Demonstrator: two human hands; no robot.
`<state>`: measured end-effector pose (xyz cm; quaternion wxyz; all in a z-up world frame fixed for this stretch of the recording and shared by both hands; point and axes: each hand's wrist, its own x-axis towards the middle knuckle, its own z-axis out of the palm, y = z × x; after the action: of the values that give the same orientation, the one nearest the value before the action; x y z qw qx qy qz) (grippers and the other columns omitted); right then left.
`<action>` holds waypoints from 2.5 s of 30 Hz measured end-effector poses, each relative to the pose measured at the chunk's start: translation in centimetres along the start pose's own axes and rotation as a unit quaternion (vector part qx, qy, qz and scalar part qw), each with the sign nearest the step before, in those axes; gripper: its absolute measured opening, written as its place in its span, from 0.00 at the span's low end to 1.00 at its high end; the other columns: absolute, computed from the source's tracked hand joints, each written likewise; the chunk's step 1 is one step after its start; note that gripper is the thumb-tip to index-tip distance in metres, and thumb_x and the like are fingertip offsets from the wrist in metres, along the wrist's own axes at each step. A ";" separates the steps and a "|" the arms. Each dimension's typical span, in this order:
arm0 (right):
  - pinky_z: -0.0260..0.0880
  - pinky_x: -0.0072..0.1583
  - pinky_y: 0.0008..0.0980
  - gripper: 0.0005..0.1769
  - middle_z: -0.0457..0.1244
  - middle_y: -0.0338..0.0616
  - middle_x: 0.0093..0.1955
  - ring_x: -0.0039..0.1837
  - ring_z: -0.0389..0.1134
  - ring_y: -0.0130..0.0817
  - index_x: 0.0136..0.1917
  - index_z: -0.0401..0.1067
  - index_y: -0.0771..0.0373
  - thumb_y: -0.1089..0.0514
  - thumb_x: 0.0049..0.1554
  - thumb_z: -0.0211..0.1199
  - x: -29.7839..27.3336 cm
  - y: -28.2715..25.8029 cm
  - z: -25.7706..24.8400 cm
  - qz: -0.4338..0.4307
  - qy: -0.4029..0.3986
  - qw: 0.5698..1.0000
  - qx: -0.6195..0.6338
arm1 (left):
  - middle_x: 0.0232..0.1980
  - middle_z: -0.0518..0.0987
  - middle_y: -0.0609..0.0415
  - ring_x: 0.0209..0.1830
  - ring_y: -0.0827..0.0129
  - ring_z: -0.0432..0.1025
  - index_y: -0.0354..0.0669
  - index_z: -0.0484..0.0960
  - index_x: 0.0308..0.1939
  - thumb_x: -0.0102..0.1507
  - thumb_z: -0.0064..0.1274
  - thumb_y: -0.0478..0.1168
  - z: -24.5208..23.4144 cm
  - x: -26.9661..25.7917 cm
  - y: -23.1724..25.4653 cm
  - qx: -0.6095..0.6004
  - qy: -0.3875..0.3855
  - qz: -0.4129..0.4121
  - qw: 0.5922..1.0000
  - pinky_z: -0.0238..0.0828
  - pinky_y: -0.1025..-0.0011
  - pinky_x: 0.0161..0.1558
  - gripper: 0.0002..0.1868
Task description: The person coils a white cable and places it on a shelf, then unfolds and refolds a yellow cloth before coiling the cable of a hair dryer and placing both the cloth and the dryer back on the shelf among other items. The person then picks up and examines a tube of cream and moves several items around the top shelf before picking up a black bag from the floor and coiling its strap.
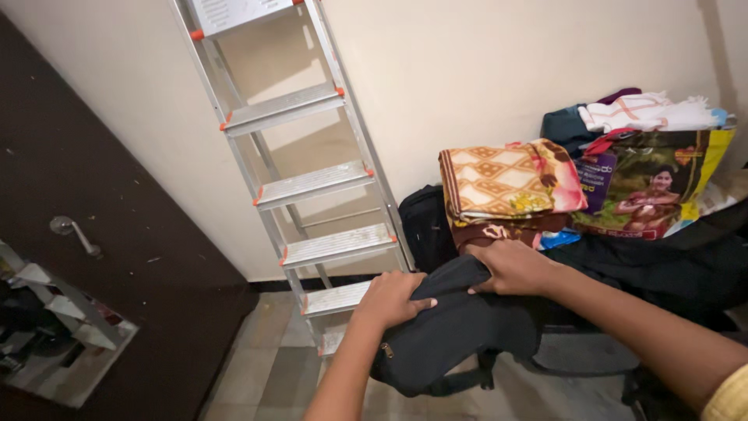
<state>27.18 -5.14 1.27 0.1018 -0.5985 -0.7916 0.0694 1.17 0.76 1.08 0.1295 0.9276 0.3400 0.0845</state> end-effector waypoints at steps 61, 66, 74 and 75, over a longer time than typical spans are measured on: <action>0.73 0.55 0.53 0.41 0.69 0.61 0.43 0.51 0.72 0.60 0.49 0.77 0.63 0.23 0.46 0.65 9.4 -9.2 4.3 -0.054 0.005 0.998 -0.034 | 0.35 0.83 0.44 0.40 0.47 0.79 0.47 0.85 0.42 0.56 0.49 0.74 1.0 -10.4 -9.9 0.116 0.181 -0.196 0.957 0.73 0.47 0.40 0.35; 0.73 0.53 0.52 0.43 0.68 0.63 0.41 0.49 0.71 0.62 0.55 0.74 0.65 0.24 0.48 0.64 9.4 -13.0 5.3 -0.119 -0.020 0.992 -0.026 | 0.35 0.83 0.41 0.40 0.45 0.78 0.46 0.84 0.40 0.57 0.49 0.76 0.4 -16.0 -9.6 0.137 0.132 -0.264 0.946 0.74 0.48 0.42 0.37; 0.72 0.51 0.52 0.44 0.68 0.63 0.36 0.46 0.72 0.60 0.54 0.73 0.72 0.26 0.49 0.65 7.7 -16.1 7.1 -0.193 -0.042 0.980 0.005 | 0.32 0.82 0.39 0.37 0.42 0.78 0.43 0.83 0.39 0.59 0.50 0.74 1.1 -21.5 -7.6 0.113 0.125 -0.281 0.945 0.74 0.47 0.40 0.36; 0.72 0.50 0.52 0.45 0.68 0.63 0.36 0.45 0.72 0.60 0.57 0.72 0.72 0.26 0.49 0.65 7.4 -16.3 7.2 -0.189 -0.045 0.981 0.003 | 0.31 0.82 0.39 0.37 0.42 0.78 0.43 0.84 0.39 0.59 0.51 0.73 1.3 -21.8 -7.4 0.115 0.127 -0.284 0.943 0.74 0.48 0.40 0.36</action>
<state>8.25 -2.41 -1.34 0.0787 -0.4340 -0.8940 0.0781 -19.42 -8.27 -3.82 -0.0031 0.7826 0.6106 0.1213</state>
